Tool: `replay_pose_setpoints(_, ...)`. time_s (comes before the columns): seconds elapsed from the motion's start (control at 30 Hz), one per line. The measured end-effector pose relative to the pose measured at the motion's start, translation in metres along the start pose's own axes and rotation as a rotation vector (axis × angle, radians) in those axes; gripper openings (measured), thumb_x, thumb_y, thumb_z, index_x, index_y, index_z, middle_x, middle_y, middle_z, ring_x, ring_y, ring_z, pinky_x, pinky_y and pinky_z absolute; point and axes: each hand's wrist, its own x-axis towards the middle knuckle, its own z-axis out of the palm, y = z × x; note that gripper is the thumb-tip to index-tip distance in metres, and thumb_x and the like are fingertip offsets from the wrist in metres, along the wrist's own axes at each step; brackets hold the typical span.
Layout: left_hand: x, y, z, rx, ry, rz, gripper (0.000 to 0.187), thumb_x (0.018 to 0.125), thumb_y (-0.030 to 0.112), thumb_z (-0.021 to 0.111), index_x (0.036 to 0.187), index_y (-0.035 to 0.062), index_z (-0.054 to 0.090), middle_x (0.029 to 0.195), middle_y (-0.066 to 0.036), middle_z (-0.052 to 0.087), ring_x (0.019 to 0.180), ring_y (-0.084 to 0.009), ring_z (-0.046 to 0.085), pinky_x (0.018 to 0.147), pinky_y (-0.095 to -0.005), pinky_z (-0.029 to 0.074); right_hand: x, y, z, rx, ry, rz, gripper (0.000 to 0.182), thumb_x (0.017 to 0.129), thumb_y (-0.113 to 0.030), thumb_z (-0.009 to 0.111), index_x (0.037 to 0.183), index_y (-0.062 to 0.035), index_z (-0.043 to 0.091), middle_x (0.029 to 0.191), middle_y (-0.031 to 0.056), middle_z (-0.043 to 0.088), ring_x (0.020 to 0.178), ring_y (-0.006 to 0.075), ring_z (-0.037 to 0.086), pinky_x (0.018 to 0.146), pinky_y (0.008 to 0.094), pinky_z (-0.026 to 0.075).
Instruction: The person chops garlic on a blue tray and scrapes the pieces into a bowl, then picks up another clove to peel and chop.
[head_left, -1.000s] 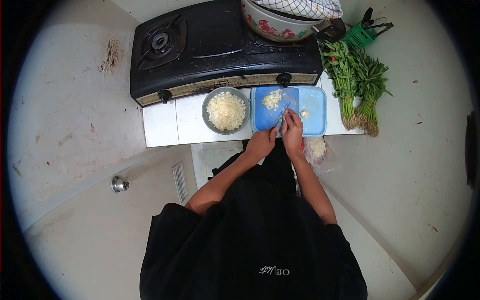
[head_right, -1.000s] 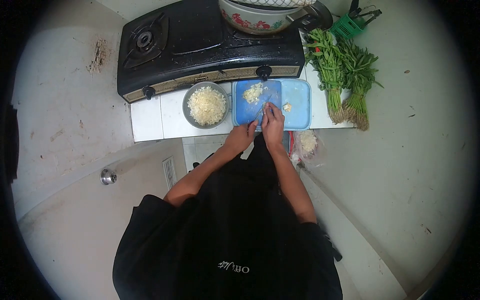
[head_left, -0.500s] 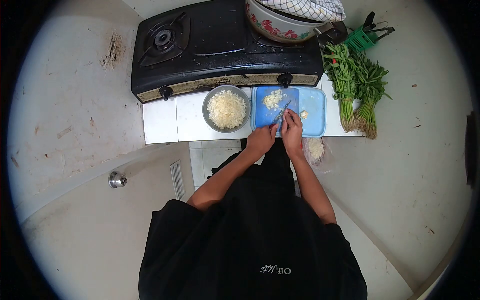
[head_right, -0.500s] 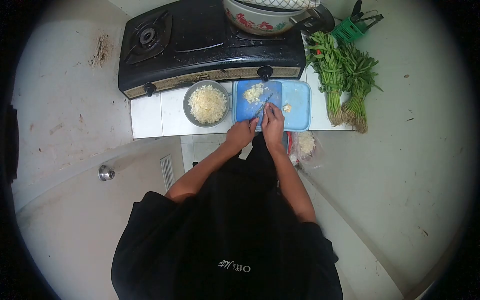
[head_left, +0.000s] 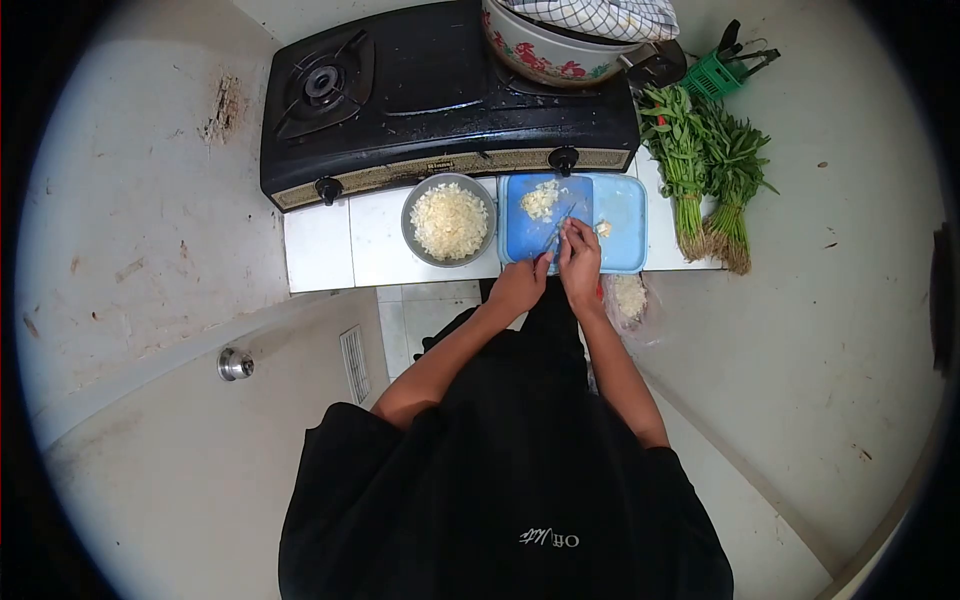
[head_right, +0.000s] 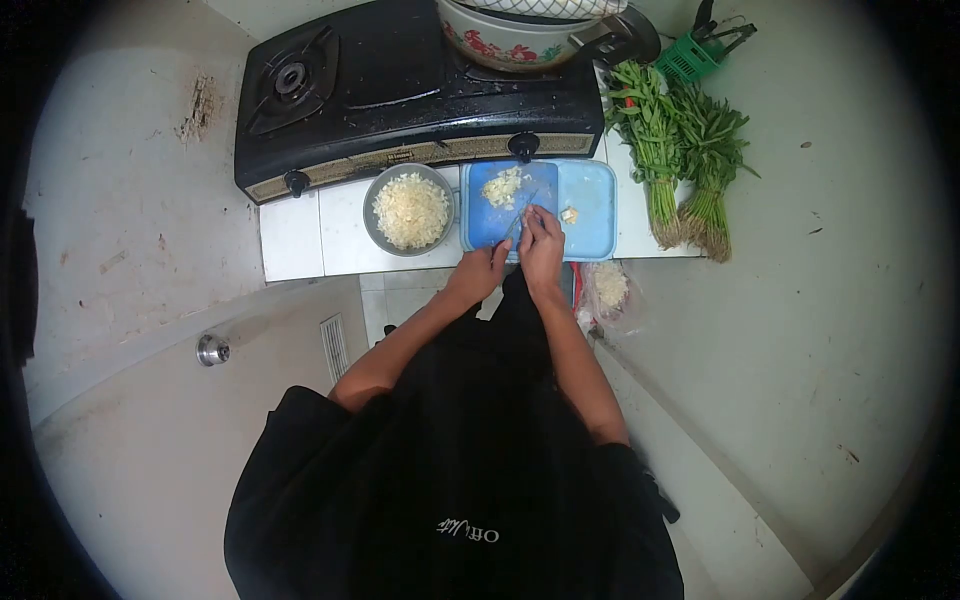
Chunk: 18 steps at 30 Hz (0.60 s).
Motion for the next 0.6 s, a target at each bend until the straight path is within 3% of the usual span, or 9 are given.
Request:
replay_pose_setpoints(0.33, 0.002, -0.005, -0.001, -0.045, 0.013, 0.011, 0.062, 0.104, 0.047, 0.042, 0.092, -0.0067, 0.070, 0.087, -0.035, 0.066, 0.089, -0.0509, 0.066, 0.084, -0.0559, 0.052, 0.003, 0.004, -0.008, 0.146, -0.005, 0.073, 0.025, 0.097, -0.008, 0.062, 0.119, 0.0014, 0.069, 0.119, 0.0183, 0.069, 0.108, 0.0334, 0.066, 0.098, 0.0366, 0.050)
replay_pose_setpoints(0.6, 0.000, -0.002, -0.004, -0.046, 0.008, -0.016, 0.062, 0.104, 0.047, 0.043, 0.092, -0.0082, 0.069, 0.087, -0.035, 0.066, 0.090, -0.0503, 0.066, 0.083, -0.0553, 0.053, -0.003, 0.001, -0.007, -0.004, -0.001, -0.072, 0.027, 0.094, -0.006, 0.064, 0.120, 0.0004, 0.069, 0.115, 0.0189, 0.068, 0.105, 0.0348, 0.065, 0.094, 0.0401, 0.051)
